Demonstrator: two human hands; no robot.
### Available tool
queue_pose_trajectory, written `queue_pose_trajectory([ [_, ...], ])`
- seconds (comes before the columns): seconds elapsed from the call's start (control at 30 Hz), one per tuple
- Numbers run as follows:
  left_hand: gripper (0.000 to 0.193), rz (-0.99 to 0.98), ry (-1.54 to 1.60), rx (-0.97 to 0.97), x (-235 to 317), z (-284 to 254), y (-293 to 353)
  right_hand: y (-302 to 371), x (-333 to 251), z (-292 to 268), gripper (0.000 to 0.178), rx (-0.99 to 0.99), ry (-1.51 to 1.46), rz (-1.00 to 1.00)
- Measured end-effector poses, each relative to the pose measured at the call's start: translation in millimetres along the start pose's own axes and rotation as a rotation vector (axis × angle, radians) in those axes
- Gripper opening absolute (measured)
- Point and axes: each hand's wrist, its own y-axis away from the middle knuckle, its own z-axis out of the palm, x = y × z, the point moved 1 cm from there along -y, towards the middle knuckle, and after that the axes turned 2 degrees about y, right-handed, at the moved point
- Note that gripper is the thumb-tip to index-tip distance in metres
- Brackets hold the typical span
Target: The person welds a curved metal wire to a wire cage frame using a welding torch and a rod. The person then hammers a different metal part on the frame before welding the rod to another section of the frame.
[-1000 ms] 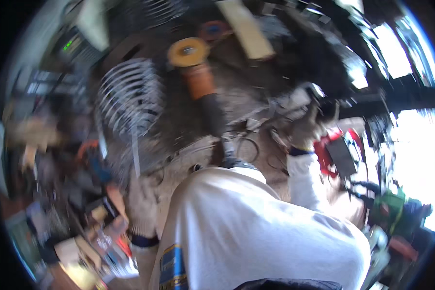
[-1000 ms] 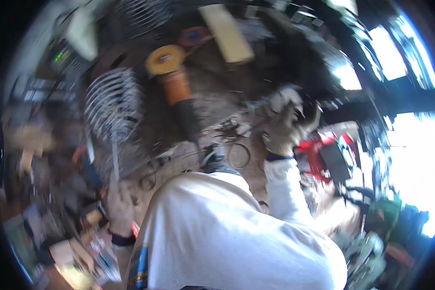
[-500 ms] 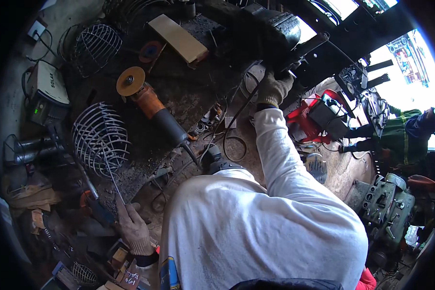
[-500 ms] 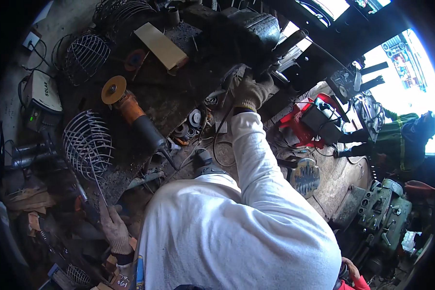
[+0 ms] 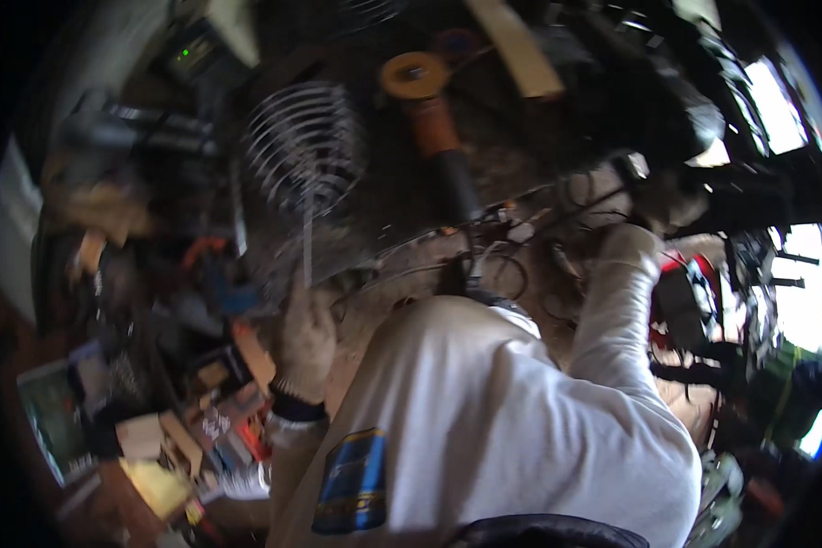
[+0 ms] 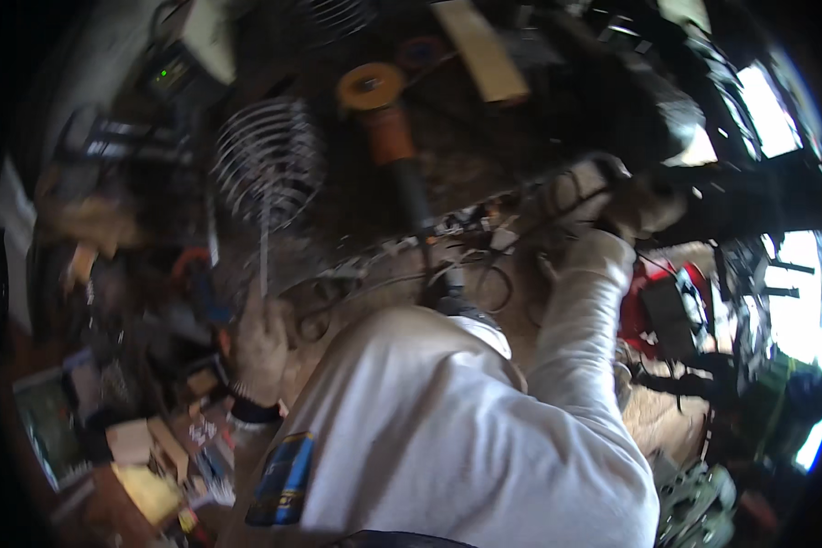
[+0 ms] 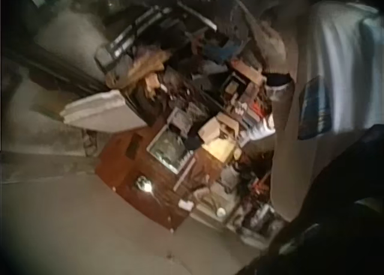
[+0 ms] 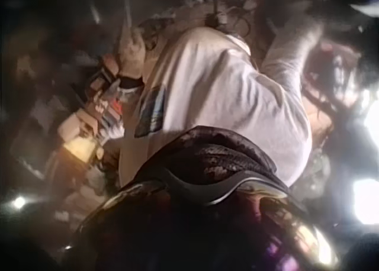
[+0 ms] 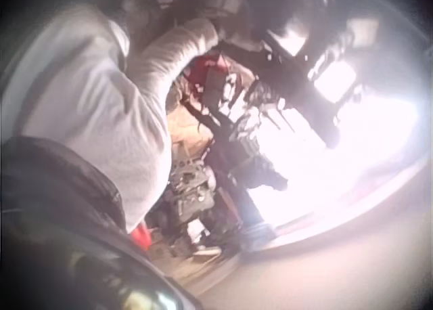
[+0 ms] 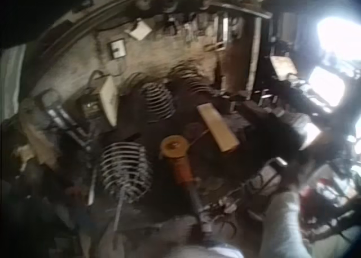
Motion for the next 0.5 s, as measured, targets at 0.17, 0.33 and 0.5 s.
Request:
queue_pose_trajectory([
  [0.17,0.051,0.038,-0.133,0.044,2.2,-6.7,1.5,-19.9,-18.9,-28.7,0.025,-0.121,-0.539,-0.252],
  [0.33,0.055,0.147,-0.279,0.108,-7.7,0.5,8.7,-5.9,-39.9,-63.0,0.016,-0.326,-0.454,-0.442],
  [0.5,0.058,0.147,-0.317,0.104,-4.1,-1.3,7.3,49.9,-59.0,-92.5,0.034,-0.180,0.272,-1.362],
])
